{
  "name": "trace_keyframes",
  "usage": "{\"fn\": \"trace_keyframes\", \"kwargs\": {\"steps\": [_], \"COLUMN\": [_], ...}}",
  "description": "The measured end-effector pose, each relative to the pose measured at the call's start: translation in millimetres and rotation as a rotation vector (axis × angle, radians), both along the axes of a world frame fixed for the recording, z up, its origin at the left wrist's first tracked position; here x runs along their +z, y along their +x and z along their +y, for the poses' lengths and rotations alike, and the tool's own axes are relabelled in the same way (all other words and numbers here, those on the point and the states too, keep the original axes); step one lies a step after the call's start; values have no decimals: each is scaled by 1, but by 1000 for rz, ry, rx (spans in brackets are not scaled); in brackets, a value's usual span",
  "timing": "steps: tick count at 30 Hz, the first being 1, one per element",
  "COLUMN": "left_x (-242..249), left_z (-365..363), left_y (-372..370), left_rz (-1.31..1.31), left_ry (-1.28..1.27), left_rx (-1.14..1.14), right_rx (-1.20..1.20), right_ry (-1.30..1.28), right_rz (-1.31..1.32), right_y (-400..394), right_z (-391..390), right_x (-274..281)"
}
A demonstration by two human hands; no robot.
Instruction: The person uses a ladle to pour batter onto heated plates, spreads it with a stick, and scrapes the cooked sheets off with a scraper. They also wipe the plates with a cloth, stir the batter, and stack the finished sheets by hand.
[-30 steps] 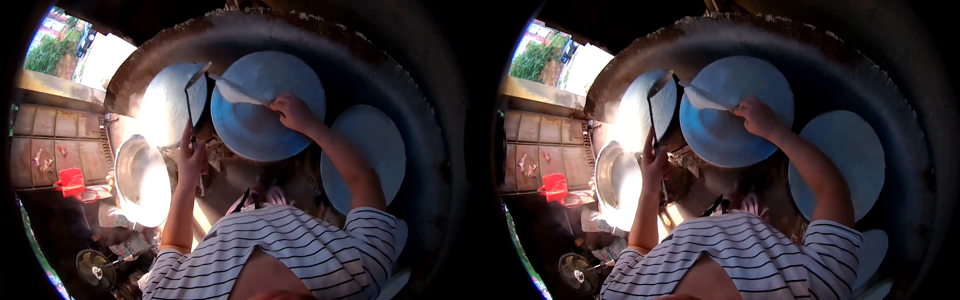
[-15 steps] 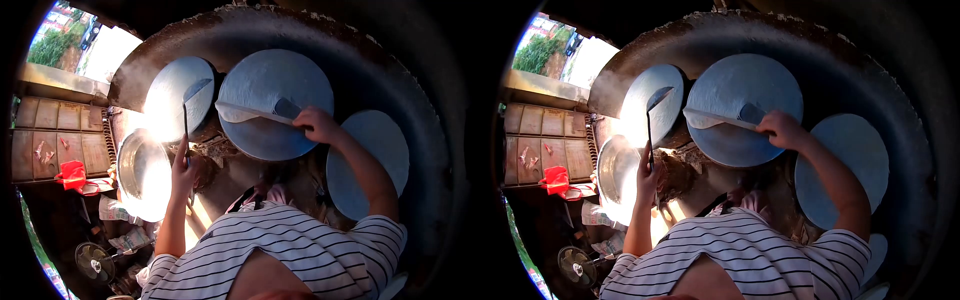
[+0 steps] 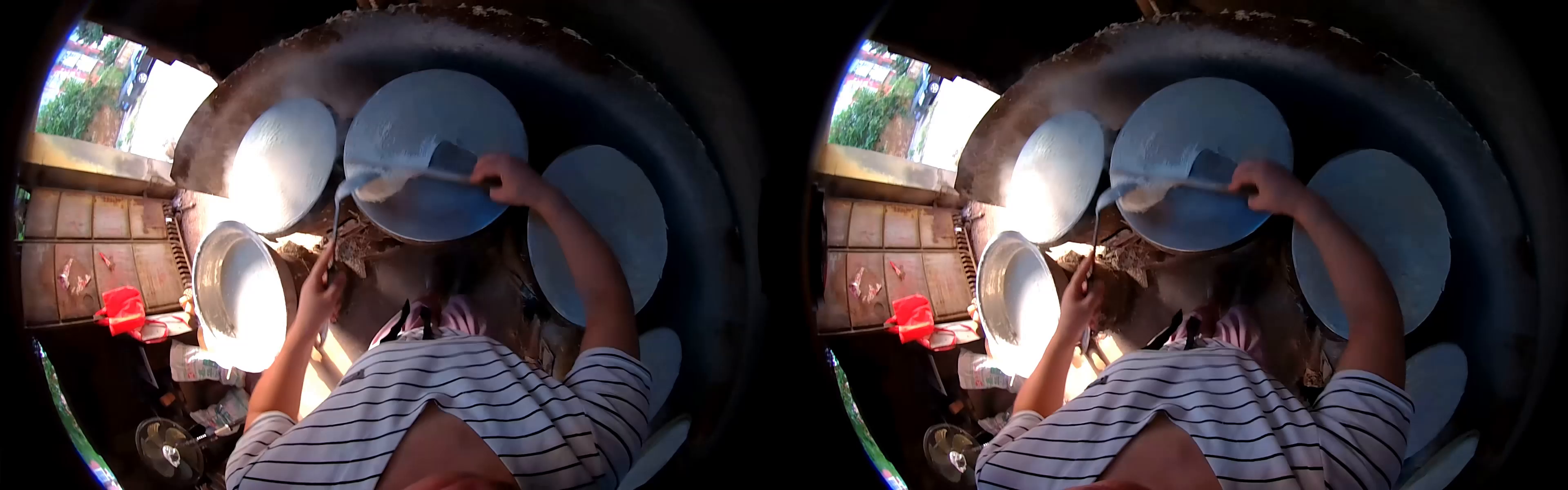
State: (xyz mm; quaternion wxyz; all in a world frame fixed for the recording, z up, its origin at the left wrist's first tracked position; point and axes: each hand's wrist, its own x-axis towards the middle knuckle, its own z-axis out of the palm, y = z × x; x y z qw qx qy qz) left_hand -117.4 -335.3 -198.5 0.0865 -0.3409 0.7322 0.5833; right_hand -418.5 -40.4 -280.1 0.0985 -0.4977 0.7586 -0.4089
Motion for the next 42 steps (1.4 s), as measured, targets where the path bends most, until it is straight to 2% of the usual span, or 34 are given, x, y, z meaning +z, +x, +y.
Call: {"fn": "trace_keyframes", "kwargs": {"steps": [3, 4, 7, 8, 10, 11, 13, 15, 16, 17, 19, 20, 21, 22, 25, 27, 29, 32, 35, 37, 39, 41, 42], "left_x": [5, 2, -3, -9, -13, -10, -16, 25, 18, 43, 49, 44, 42, 48, 48, 62, 62, 58, 54, 53, 57, 54, 54], "left_z": [11, 13, 13, 15, 16, 13, -7, -21, -37, -40, -57, -65, -70, -70, -95, -110, -128, -134, -130, -127, -127, -128, -127], "left_y": [29, 31, 26, 22, 20, 27, 47, 47, 50, 41, 29, 25, 23, 26, 42, 60, 68, 69, 69, 67, 77, 78, 79], "left_rz": [-43, -29, -23, -3, 20, 61, 243, 360, 477, 413, 545, 617, 684, 676, 750, 745, 773, 776, 730, 731, 696, 691, 704], "left_ry": [43, 44, 67, 83, 31, 146, 22, 16, 14, 15, 92, 117, 139, 200, 320, 337, 371, 472, 457, 450, 441, 382, 390], "left_rx": [-67, -73, -91, -88, -129, -129, -174, -141, -100, -31, -102, -142, -190, -141, -237, -238, -252, -270, -262, -270, -286, -295, -308], "right_rx": [33, 11, -365, -354, -233, -216, -303, -534, -644, -636, -666, -634, -629, -691, -792, -804, -926, -978, -981, -1100, -1081, -1137, -1080], "right_ry": [204, 243, -78, -39, 71, 134, 182, -125, -280, -333, -455, -446, -542, -636, -926, -1025, -1042, -1079, -1157, -1181, -1190, -1093, -882], "right_rz": [-321, -357, -253, 44, 60, 87, 227, -193, -423, -621, -1013, -1055, -1153, -1164, -1336, -1315, -1335, -1287, -1245, -1237, -1098, -1033, -1014], "right_y": [24, 23, 35, 44, 72, 95, 153, 200, 224, 226, 229, 223, 213, 208, 224, 258, 296, 330, 330, 314, 289, 282, 292], "right_z": [45, 56, 39, 28, 22, 24, 44, 28, 9, -43, -148, -199, -242, -281, -316, -292, -275, -247, -223, -214, -209, -228, -237], "right_x": [36, 35, 6, -4, 0, 3, 14, 11, 5, 11, 23, 2, -26, -49, -75, -70, -62, -48, -44, -43, -46, -32, -29]}}
